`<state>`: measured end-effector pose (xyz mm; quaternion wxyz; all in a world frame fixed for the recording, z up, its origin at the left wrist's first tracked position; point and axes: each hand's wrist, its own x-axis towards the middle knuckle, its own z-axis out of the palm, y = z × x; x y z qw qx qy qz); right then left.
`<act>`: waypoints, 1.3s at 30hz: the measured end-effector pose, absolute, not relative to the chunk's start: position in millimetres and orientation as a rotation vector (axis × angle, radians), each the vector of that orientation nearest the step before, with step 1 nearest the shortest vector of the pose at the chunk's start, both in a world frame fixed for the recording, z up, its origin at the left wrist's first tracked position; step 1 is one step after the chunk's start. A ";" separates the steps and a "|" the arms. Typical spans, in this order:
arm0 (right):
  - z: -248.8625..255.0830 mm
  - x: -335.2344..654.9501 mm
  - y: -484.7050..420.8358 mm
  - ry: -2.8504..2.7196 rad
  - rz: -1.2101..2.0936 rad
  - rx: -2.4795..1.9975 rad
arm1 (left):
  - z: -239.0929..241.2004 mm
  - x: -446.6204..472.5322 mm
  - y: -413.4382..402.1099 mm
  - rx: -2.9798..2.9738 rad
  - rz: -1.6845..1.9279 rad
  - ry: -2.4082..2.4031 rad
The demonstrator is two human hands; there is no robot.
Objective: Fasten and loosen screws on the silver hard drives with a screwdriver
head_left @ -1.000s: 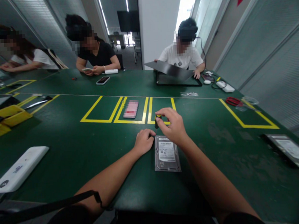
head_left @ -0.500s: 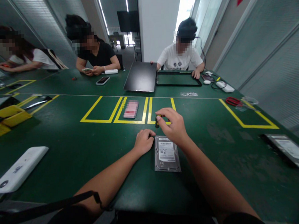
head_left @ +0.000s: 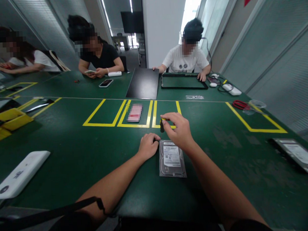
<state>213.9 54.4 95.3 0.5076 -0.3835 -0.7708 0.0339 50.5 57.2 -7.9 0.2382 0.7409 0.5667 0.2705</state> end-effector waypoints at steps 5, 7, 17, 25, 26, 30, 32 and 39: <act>96.6 214.4 54.1 -1.881 0.088 -0.894 | -7.8 50.8 57.0 2.030 0.733 1.555; 96.7 214.5 54.5 -1.888 0.106 -0.899 | -7.7 50.9 57.0 2.034 0.734 1.553; 93.1 214.3 55.1 -1.868 0.098 -0.914 | -8.8 50.8 57.8 2.027 0.733 1.555; 93.3 214.0 55.3 -1.855 0.089 -0.964 | -9.2 50.9 57.7 2.030 0.752 1.547; 93.2 214.0 55.0 -1.850 0.084 -0.959 | -9.4 50.8 57.8 2.030 0.752 1.546; 93.3 213.3 54.3 -1.850 0.099 -0.923 | -10.3 50.4 57.9 2.031 0.762 1.539; 93.4 213.0 54.7 -1.856 0.111 -0.928 | -10.6 50.1 58.0 2.032 0.768 1.535; 93.2 214.0 56.0 -1.889 0.097 -0.901 | -12.1 49.8 59.3 2.046 0.784 1.513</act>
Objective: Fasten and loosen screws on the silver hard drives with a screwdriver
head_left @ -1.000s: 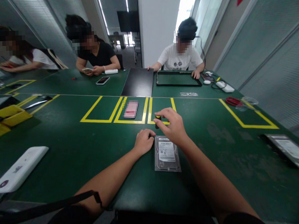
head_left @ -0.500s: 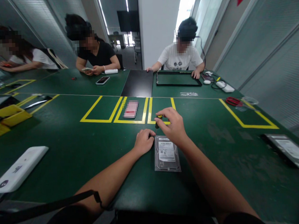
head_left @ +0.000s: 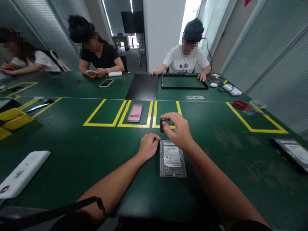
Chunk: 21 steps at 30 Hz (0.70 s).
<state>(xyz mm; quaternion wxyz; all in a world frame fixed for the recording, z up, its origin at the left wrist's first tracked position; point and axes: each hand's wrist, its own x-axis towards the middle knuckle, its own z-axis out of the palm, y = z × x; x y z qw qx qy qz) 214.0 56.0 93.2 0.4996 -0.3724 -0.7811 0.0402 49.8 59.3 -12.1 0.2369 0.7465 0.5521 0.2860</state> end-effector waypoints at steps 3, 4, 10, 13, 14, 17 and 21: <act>93.2 214.0 55.7 -1.895 0.117 -0.872 | -11.9 50.0 58.7 2.054 0.794 1.515; 93.1 213.9 55.7 -1.893 0.124 -0.871 | -11.6 50.1 58.3 2.056 0.797 1.515; 92.0 214.2 57.0 -1.867 0.098 -0.934 | -10.5 50.6 57.0 2.053 0.797 1.522; 92.3 214.4 56.2 -1.872 0.082 -0.952 | -11.0 50.8 57.2 2.046 0.795 1.528; 92.4 214.3 55.8 -1.872 0.081 -0.950 | -11.1 50.8 57.3 2.045 0.795 1.531; 92.9 214.1 55.0 -1.879 0.093 -0.925 | -11.3 50.7 57.3 2.042 0.795 1.534; 92.8 214.0 56.2 -1.871 0.099 -0.923 | -10.8 50.5 56.6 2.040 0.798 1.531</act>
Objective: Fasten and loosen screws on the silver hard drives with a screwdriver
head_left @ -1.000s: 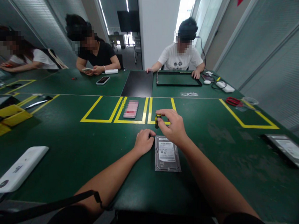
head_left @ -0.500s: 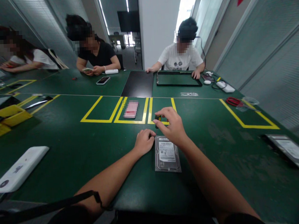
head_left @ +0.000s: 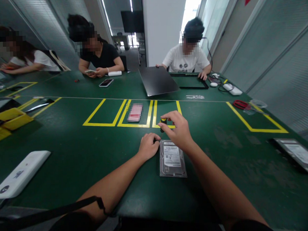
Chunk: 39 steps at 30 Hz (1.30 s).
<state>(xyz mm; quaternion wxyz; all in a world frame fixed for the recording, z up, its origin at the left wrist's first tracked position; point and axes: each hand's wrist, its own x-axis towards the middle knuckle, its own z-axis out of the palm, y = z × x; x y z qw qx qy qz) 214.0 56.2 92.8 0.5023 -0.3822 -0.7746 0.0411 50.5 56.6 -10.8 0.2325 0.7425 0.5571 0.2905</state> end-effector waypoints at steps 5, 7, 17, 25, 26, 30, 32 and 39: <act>91.7 214.0 56.6 -1.870 0.082 -0.933 | -10.7 50.6 56.4 2.042 0.799 1.529; 91.7 213.9 55.8 -1.863 0.086 -0.933 | -11.3 50.7 56.8 2.043 0.800 1.532; 91.0 214.5 56.6 -1.871 0.100 -0.952 | -13.0 50.6 58.0 2.044 0.785 1.542; 93.6 213.1 54.1 -1.868 0.101 -0.913 | -10.9 50.9 56.7 2.038 0.783 1.548; 94.1 213.0 53.9 -1.871 0.103 -0.909 | -10.6 51.0 56.5 2.038 0.783 1.548; 94.2 213.8 54.3 -1.876 0.123 -0.953 | -9.9 51.3 55.9 2.036 0.785 1.549; 93.0 214.3 55.1 -1.885 0.135 -0.979 | -9.9 51.4 55.7 2.036 0.790 1.551; 89.8 214.5 57.2 -1.900 0.106 -0.968 | -9.3 51.8 55.7 2.043 0.815 1.540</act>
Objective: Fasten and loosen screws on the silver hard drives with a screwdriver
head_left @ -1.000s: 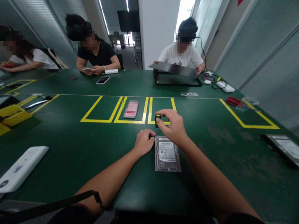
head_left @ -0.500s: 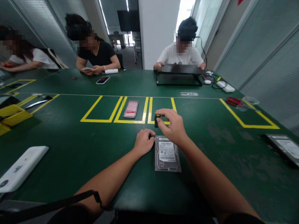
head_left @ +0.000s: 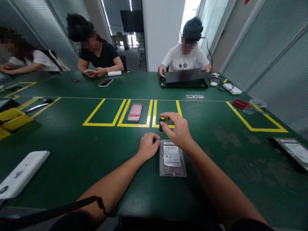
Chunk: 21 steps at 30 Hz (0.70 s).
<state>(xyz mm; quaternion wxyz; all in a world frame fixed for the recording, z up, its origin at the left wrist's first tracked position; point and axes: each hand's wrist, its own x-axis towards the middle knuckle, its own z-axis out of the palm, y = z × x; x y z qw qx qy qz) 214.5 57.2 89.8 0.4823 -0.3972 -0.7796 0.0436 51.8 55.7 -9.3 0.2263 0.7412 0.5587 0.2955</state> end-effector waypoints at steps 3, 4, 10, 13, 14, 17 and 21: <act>89.3 214.5 57.4 -1.898 0.127 -0.983 | -8.7 52.0 56.1 2.041 0.816 1.536; 89.0 214.5 57.5 -1.893 0.142 -0.989 | -8.6 52.0 56.4 2.039 0.815 1.537; 87.2 214.9 58.1 -1.858 0.245 -1.031 | -8.0 53.0 58.5 2.019 0.800 1.558; 87.3 215.6 58.7 -1.864 0.243 -1.028 | -7.3 53.6 59.1 2.013 0.794 1.562; 87.4 215.9 58.9 -1.864 0.245 -1.027 | -7.0 53.7 59.3 2.011 0.793 1.564; 87.8 216.2 59.3 -1.859 0.261 -1.044 | -6.7 53.9 59.2 2.004 0.788 1.571; 89.1 216.0 58.1 -1.843 0.278 -1.071 | -7.2 53.5 58.4 2.000 0.788 1.573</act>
